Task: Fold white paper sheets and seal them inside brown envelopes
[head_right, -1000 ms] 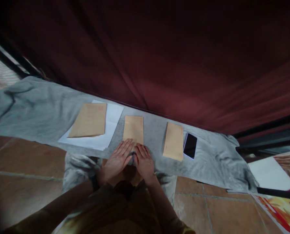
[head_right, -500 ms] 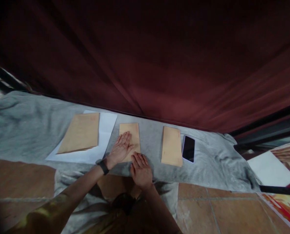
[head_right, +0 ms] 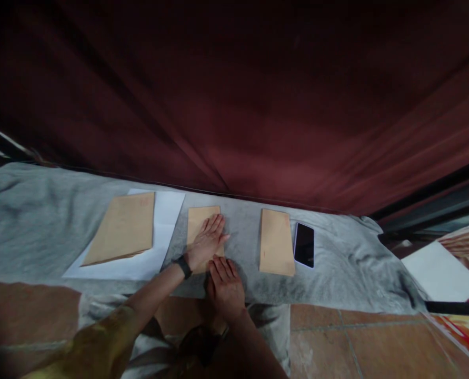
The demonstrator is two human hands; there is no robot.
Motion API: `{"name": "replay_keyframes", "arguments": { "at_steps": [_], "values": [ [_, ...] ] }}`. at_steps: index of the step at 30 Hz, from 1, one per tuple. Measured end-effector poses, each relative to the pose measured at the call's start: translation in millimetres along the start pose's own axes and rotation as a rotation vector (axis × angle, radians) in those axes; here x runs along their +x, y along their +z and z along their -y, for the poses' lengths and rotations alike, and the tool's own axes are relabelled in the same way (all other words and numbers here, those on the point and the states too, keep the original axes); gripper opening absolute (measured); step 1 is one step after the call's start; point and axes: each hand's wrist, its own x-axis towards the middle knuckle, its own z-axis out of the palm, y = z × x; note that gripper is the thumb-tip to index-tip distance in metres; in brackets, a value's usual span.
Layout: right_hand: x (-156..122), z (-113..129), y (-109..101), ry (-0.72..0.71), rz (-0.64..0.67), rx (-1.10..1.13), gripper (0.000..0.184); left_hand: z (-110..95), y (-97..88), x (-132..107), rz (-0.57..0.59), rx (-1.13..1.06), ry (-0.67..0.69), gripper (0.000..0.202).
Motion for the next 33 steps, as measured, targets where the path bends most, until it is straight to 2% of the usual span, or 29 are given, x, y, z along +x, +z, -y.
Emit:
{"name": "replay_keyframes", "arguments": {
  "at_steps": [4,8,12,16,19,23,26,29,33],
  "values": [
    [1.6,2.6,-6.7,-0.007,0.010,0.001,0.045,8.8,6.1,19.9,-0.010,0.014,-0.029,0.067],
    [2.3,3.7,-7.7,0.002,-0.001,0.006,0.044,26.1,3.8,20.4,-0.035,0.053,-0.138,0.070],
    [0.4,1.1,-0.8,0.008,-0.012,-0.009,0.044,43.9,-2.6,0.4,-0.068,0.101,-0.235,0.072],
    [-2.2,-1.2,6.0,0.010,-0.026,-0.031,0.045,51.6,-4.8,-35.8,-0.111,0.109,-0.296,0.071],
    [-2.8,-0.8,6.4,0.013,-0.027,-0.030,0.045,41.7,-1.9,-72.9,-0.155,0.084,-0.261,0.068],
    [-2.1,1.1,3.6,0.032,-0.011,-0.029,0.044,10.6,2.7,-126.7,-0.208,0.037,-0.178,0.063],
    [-1.8,2.4,1.7,0.043,0.002,-0.030,0.044,-11.4,0.7,-151.2,-0.182,-0.012,-0.144,0.057],
    [-2.0,3.0,0.3,0.038,0.004,-0.030,0.045,-21.6,-7.5,-146.0,-0.147,-0.075,-0.089,0.055],
    [-2.3,2.9,0.3,0.023,-0.030,-0.024,0.045,-18.6,-17.1,-102.6,-0.129,-0.090,-0.067,0.060]
  ]
}}
